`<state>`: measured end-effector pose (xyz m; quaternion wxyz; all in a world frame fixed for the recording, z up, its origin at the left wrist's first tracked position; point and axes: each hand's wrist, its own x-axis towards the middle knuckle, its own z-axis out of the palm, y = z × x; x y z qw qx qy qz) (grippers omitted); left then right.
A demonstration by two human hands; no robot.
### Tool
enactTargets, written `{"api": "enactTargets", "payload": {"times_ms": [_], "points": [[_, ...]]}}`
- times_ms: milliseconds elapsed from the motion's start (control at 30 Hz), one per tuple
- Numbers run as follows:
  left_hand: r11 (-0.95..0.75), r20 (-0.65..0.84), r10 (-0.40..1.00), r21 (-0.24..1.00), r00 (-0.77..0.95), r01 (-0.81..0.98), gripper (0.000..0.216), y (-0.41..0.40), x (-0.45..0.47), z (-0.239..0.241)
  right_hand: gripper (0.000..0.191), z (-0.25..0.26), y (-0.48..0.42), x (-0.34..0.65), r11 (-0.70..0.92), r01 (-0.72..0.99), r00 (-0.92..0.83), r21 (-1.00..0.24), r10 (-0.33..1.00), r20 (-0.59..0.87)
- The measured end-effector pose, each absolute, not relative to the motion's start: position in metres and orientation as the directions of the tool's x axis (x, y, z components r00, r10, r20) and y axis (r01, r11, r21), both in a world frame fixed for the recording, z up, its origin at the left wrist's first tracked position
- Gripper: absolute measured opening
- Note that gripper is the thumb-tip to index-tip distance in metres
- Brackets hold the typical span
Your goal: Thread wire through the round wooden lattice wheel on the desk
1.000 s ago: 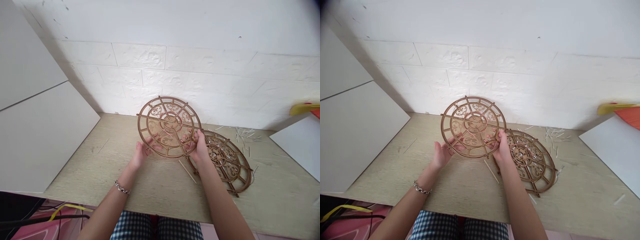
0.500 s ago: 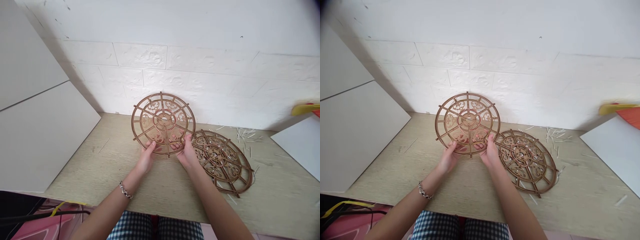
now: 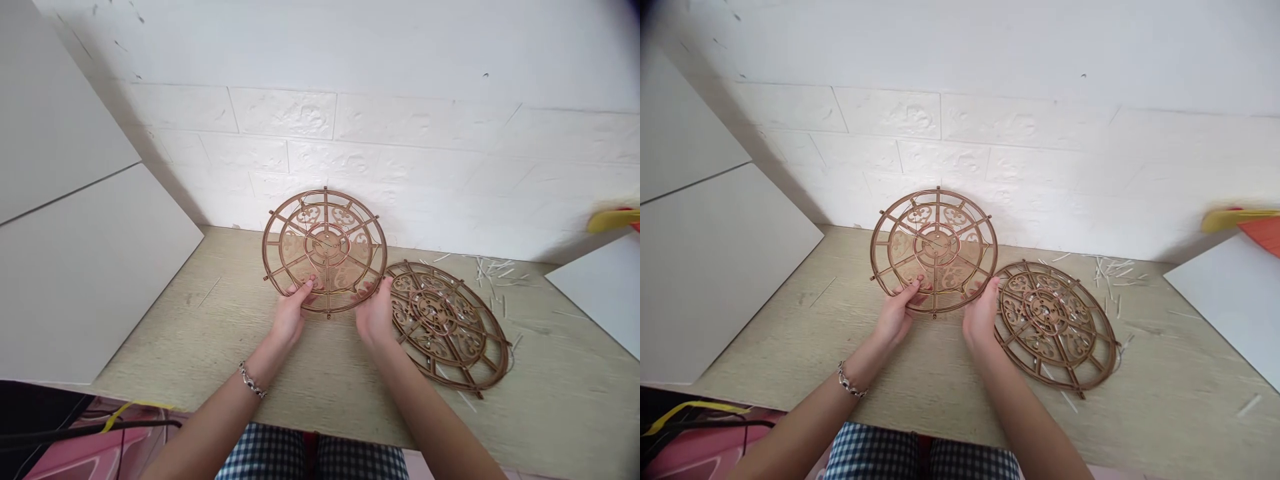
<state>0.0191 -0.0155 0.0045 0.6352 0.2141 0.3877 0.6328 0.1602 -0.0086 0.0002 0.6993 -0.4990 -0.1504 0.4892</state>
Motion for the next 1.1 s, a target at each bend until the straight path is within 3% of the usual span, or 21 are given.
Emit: {"api": "enactTargets", "payload": {"times_ms": [67, 167, 267, 333, 433, 633, 833, 1000, 1100], "points": [[0.107, -0.223, 0.969, 0.771, -0.109, -0.628, 0.033, -0.015, 0.018, 0.004, 0.062, 0.001, -0.009, 0.167, 0.078, -0.331, 0.614, -0.94, 0.774, -0.152], [0.104, -0.233, 0.965, 0.77, -0.125, -0.629, 0.032, -0.013, 0.017, 0.003, 0.069, 0.01, -0.012, 0.179, 0.184, 0.172, 0.666, -0.968, 0.702, 0.252], [0.112, -0.249, 0.959, 0.768, -0.132, -0.631, 0.033, -0.013, 0.016, 0.003, 0.045, 0.02, -0.017, 0.181, 0.321, 0.653, 0.325, -0.686, 0.699, 0.637], [0.107, -0.245, 0.96, 0.772, -0.138, -0.626, 0.033, -0.013, 0.016, 0.004, 0.025, 0.021, -0.021, 0.176, 0.382, 0.794, 0.073, -0.473, 0.714, 0.697], [0.094, -0.219, 0.967, 0.788, -0.134, -0.609, 0.032, -0.014, 0.018, 0.004, 0.017, 0.017, -0.025, 0.167, 0.402, 0.87, -0.118, -0.287, 0.733, 0.67], [0.117, -0.239, 0.962, 0.794, -0.13, -0.596, 0.026, -0.017, 0.021, 0.006, 0.018, 0.011, -0.024, 0.165, 0.452, 0.875, -0.242, -0.174, 0.719, 0.652], [0.168, -0.262, 0.963, 0.768, -0.064, -0.618, 0.029, -0.019, 0.022, 0.008, 0.019, 0.02, -0.025, 0.169, 0.543, 0.836, -0.445, 0.077, 0.59, 0.673], [0.154, -0.243, 0.968, 0.772, -0.062, -0.617, 0.031, -0.02, 0.021, 0.007, 0.019, 0.024, -0.031, 0.16, 0.467, 0.877, -0.398, 0.112, 0.575, 0.715], [0.125, -0.22, 0.973, 0.763, -0.072, -0.634, 0.031, -0.02, 0.021, 0.009, 0.019, 0.024, -0.031, 0.158, 0.503, 0.851, -0.447, 0.151, 0.543, 0.711]]}}
